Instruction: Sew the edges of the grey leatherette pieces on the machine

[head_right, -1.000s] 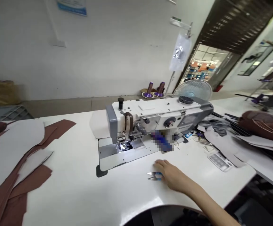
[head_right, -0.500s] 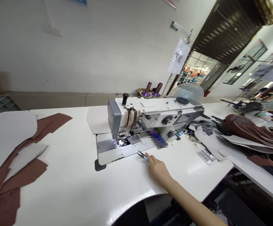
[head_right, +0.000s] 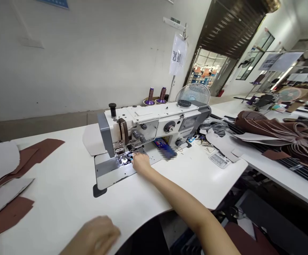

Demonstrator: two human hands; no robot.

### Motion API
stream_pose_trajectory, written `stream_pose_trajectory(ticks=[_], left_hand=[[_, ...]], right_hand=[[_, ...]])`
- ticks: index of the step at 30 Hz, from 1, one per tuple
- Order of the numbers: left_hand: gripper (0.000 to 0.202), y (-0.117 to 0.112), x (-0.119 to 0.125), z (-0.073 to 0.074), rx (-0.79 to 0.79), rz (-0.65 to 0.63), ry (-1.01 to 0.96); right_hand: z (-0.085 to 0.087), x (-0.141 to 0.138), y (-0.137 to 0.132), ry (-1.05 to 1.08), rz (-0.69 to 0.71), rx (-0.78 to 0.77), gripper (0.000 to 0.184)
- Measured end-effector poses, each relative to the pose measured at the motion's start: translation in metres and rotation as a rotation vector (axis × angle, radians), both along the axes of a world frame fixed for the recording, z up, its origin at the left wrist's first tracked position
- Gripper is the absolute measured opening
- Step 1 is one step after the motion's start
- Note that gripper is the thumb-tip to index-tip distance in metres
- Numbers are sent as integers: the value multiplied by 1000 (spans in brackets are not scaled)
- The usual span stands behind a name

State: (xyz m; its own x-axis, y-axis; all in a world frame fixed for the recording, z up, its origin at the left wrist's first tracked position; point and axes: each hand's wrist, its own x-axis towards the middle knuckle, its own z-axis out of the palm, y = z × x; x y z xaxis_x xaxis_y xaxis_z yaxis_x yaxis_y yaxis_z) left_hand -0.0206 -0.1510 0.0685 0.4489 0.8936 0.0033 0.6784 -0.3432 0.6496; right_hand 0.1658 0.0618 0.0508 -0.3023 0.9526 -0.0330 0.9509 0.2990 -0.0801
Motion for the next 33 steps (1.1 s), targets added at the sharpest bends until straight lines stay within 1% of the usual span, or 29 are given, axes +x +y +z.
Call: stream_pose_trajectory(ticks=[2, 5, 7, 9, 11, 13, 16, 18, 20, 23, 27, 30, 33], left_hand=[[31, 27, 0, -2, -14, 87, 78], [38, 64, 1, -9, -6, 221, 277], [41, 87, 9, -16, 27, 231, 402], [43, 110, 22, -23, 83, 216, 493], [42, 131, 38, -32, 167, 224, 542], [39, 146, 52, -40, 233, 255, 562], [38, 156, 60, -53, 266, 298, 575], [37, 157, 59, -58, 310, 356, 559], [37, 158, 55, -61, 362, 427, 552], [36, 166, 49, -60, 365, 482, 605], [34, 178, 47, -57, 324, 498, 664], [37, 180, 47, -57, 343, 485, 671], [39, 178, 47, -57, 352, 476, 674]], right_hand=[[0, 3, 1, 9, 8, -2, 33], [-1, 10, 0, 30, 12, 3, 35], [-3, 11, 1, 44, 13, 4, 38], [-6, 9, 3, 60, 19, 1, 36], [-10, 6, 6, 80, 29, -1, 34], [-14, 5, 10, 105, 55, -3, 34], [-19, 6, 15, 182, 99, 7, 33], [-20, 8, 17, 236, 85, 6, 30], [-20, 10, 18, 269, 54, -4, 28], [-16, 13, 17, 284, 40, -20, 27], [-6, 22, 14, 256, 53, -59, 31], [2, 27, 13, 218, 105, -131, 30], [8, 25, 12, 153, 95, -178, 28]])
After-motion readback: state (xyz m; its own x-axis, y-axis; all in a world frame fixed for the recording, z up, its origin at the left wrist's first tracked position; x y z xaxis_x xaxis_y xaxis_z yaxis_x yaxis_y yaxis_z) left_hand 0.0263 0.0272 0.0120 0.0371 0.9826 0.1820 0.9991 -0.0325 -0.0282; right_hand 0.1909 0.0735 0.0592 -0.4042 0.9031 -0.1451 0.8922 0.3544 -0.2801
